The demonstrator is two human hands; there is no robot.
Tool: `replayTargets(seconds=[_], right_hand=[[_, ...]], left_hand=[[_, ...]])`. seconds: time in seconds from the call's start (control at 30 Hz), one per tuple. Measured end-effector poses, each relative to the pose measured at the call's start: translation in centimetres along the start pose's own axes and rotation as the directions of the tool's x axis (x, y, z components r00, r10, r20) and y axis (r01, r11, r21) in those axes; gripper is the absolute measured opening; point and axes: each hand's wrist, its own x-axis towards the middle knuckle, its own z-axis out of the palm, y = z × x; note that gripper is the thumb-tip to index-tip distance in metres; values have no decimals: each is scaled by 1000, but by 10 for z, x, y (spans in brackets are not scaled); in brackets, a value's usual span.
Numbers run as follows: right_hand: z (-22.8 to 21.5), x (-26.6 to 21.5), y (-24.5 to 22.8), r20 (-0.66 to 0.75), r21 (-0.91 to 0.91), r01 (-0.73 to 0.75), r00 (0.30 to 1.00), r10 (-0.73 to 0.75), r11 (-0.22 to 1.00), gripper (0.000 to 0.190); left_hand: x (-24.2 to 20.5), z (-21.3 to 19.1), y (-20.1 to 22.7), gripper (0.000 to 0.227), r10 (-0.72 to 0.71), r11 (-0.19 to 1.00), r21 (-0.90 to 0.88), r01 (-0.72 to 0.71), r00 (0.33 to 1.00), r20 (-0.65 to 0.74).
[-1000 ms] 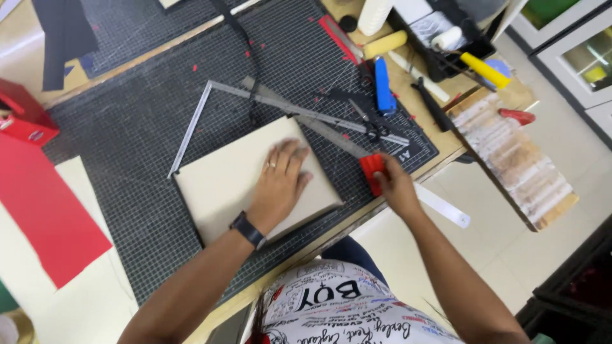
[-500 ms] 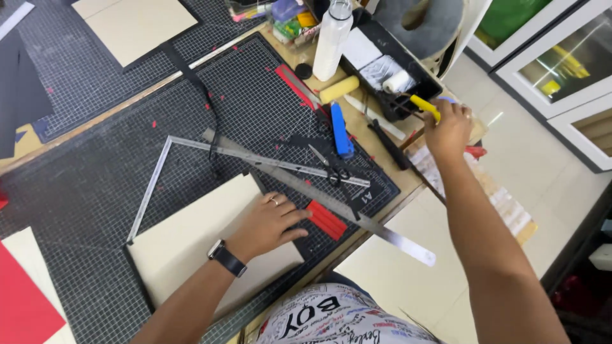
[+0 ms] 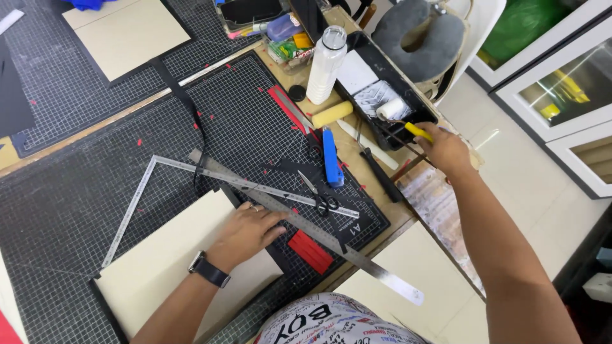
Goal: Measuring, marking, and cutting cardboard to assemble a box
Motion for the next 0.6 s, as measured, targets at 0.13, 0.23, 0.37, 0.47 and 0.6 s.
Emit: replayTargets(seconds=[0.13,0.23,0.37,0.47,0.6], right_hand=[[11,10,10,16,22,-11,1000,10,1000,38],[9,-5,2,-7,-165,13,1000,-15,986,53],[33,-16,-4,-283,-430,162,910,-303,888,46],[64,-13,12,-215,-582,169,911,-351,795,38],[40,1,6,-79,-479,211,956,-282,852,35]], left_hand=[[4,-4,3,28,-27,999,21,27,999,45],[4,-9,7,31,-89,996,-19,93,986,143],[10,-12,9,32,-143,989,0,146,971,191],[8,-4,13,32,-159,987,10,161,963,216],[12,6,10,28,-139,990,-30,141,989,59]])
